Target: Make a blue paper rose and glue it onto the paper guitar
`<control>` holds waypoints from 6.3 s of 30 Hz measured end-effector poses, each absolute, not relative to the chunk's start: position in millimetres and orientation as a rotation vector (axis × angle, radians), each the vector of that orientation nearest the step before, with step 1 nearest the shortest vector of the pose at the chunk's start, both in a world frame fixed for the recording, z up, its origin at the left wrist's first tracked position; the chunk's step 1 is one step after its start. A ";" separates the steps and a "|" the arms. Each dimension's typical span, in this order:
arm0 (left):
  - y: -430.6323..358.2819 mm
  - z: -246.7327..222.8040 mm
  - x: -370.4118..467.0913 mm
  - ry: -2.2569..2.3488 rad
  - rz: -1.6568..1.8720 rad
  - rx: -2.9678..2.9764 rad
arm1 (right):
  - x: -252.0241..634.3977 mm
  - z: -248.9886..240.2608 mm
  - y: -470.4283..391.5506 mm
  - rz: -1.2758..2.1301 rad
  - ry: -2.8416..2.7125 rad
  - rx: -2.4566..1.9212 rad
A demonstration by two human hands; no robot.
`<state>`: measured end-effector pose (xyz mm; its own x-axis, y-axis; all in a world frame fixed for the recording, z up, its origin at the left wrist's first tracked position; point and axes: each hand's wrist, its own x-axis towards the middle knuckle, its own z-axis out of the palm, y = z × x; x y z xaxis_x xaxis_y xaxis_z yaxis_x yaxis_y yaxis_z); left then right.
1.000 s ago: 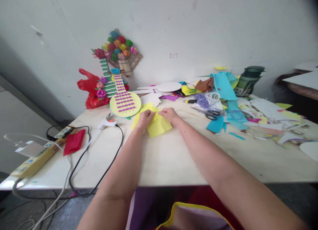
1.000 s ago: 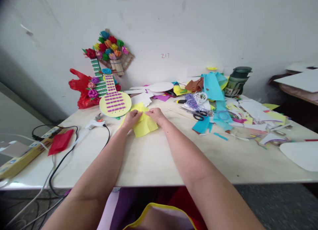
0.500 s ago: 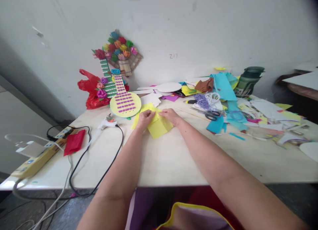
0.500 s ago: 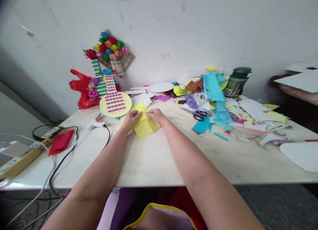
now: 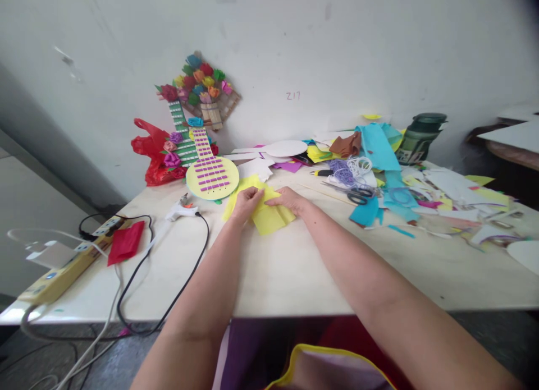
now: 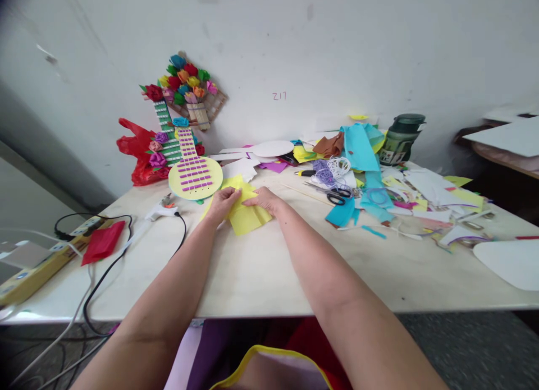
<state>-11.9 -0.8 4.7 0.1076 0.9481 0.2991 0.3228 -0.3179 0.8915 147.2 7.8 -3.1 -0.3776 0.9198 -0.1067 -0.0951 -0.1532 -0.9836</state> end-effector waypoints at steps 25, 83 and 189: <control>10.7 -0.6 -13.3 1.384 1.451 1.560 | 147.6 -3.7 11.6 1.673 -1.176 -0.823; 3.9 -3.0 -15.7 1.504 1.336 1.571 | 127.6 -0.3 2.0 1.338 -1.238 -1.067; 1.6 -7.1 -17.9 1.159 1.178 1.437 | 146.2 -10.1 12.8 1.468 -1.155 -0.874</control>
